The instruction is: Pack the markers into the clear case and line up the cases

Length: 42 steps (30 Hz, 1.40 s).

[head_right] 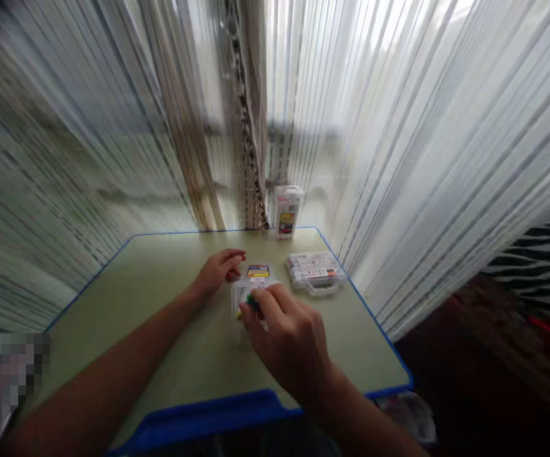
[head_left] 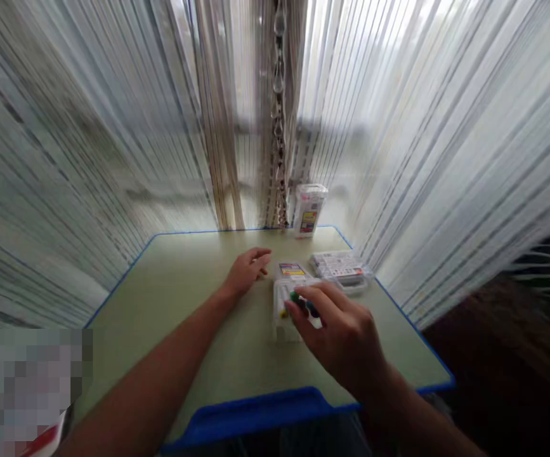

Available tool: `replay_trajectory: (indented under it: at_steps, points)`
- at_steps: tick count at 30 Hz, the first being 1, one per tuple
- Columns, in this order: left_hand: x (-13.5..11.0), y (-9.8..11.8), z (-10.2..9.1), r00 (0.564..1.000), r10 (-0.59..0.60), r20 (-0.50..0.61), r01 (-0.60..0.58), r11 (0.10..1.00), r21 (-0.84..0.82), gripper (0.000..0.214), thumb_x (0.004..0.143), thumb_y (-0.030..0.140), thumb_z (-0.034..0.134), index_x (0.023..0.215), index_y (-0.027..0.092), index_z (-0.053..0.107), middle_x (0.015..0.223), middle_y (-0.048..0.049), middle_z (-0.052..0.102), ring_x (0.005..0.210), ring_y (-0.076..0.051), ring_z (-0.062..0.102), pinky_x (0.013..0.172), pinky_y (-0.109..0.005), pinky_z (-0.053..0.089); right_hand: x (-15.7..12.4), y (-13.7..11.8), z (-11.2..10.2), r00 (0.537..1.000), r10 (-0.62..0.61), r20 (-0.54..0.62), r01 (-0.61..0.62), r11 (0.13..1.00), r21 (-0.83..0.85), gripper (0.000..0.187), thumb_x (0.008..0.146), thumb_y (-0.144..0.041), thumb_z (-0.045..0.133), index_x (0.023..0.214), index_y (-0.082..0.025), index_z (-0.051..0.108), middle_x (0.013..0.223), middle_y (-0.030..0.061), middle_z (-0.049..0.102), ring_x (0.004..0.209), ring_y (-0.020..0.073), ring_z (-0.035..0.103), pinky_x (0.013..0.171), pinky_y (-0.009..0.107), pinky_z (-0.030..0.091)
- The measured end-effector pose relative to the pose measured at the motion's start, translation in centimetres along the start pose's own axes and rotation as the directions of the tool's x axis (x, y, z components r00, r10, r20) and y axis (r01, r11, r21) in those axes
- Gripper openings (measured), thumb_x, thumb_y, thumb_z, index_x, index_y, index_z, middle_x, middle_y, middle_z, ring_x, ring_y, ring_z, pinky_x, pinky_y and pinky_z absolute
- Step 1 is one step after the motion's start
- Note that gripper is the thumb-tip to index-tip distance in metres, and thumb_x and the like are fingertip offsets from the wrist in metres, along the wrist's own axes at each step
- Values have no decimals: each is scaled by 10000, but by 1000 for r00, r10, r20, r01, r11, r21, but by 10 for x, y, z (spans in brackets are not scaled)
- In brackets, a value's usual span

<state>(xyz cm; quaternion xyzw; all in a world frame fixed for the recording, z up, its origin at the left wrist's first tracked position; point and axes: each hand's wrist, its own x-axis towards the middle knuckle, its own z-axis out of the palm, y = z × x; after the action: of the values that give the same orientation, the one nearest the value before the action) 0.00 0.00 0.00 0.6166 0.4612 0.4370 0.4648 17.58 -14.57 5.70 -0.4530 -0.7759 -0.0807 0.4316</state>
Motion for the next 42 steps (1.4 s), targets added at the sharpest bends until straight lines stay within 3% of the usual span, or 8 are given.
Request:
replay_trajectory:
  at_steps: [10, 16, 19, 22, 31, 36, 39, 42]
  points:
    - [2, 1, -1, 1000, 8, -12, -8, 1000, -7, 425, 768, 439, 625, 1061, 135, 678, 1031, -105, 712, 596, -104, 598, 504, -222, 427, -11, -2, -19, 995, -18, -99, 20, 1000, 20, 130, 867, -159, 687, 996, -147, 678, 843, 40, 715, 592, 107, 613, 613, 224, 506]
    - [2, 2, -1, 1000, 6, -14, -6, 1000, -12, 426, 758, 434, 633, 1055, 132, 680, 1029, -107, 715, 598, -104, 602, 508, -222, 433, -39, 19, -35, 985, 131, -110, -129, 991, 25, 104, 884, -174, 657, 986, -158, 673, 716, -5, 661, 443, 67, 501, 485, 203, 443]
    - [1, 4, -1, 1000, 6, -15, -6, 1000, -11, 419, 758, 423, 634, 1054, 130, 679, 1023, -110, 717, 592, -104, 597, 507, -224, 433, -53, 31, -37, 969, 242, -39, -242, 970, 26, 127, 897, -242, 646, 990, -161, 674, 704, -7, 671, 427, 75, 509, 486, 213, 462]
    - [1, 5, 0, 1000, 9, -21, -9, 1000, -9, 424, 757, 421, 633, 1058, 125, 675, 1021, -115, 718, 593, -107, 595, 504, -226, 432, -61, 37, -34, 930, 348, 118, -357, 932, 65, 210, 899, -325, 638, 1034, -170, 677, 771, 10, 717, 433, 88, 541, 497, 231, 493]
    - [0, 4, -1, 996, 25, -89, -25, 1000, 4, 374, 745, 375, 641, 1037, 142, 657, 910, -69, 697, 574, -109, 590, 498, -231, 448, -57, 31, -13, 734, 467, 493, -618, 760, 200, 632, 840, -370, 650, 1407, -155, 470, 1170, 111, 727, 536, 130, 648, 582, 293, 552]
    - [-5, 10, 0, 978, -21, -209, 23, 1000, 10, 282, 777, 334, 583, 993, 156, 620, 582, 39, 554, 493, -108, 525, 480, -218, 424, -57, 34, -2, 735, 469, 490, -623, 752, 215, 533, 862, -362, 611, 1338, -131, 541, 1132, 124, 743, 541, 155, 644, 608, 312, 542]
    - [-25, 18, 0, 962, -109, -251, 109, 994, -11, 233, 755, 257, 559, 962, 154, 582, 604, 23, 590, 509, -120, 560, 497, -230, 450, -55, 37, 0, 756, 442, 483, -596, 770, 229, 435, 882, -355, 592, 1261, -140, 605, 1104, 121, 750, 565, 162, 656, 641, 306, 532]
    - [-63, 26, -3, 956, -218, -194, 213, 976, -48, 273, 700, 196, 558, 965, 134, 578, 730, -63, 699, 602, -176, 659, 570, -302, 528, -52, 39, 1, 780, 380, 497, -545, 804, 240, 314, 904, -346, 568, 1135, -162, 675, 1001, 91, 766, 600, 171, 667, 645, 289, 514]
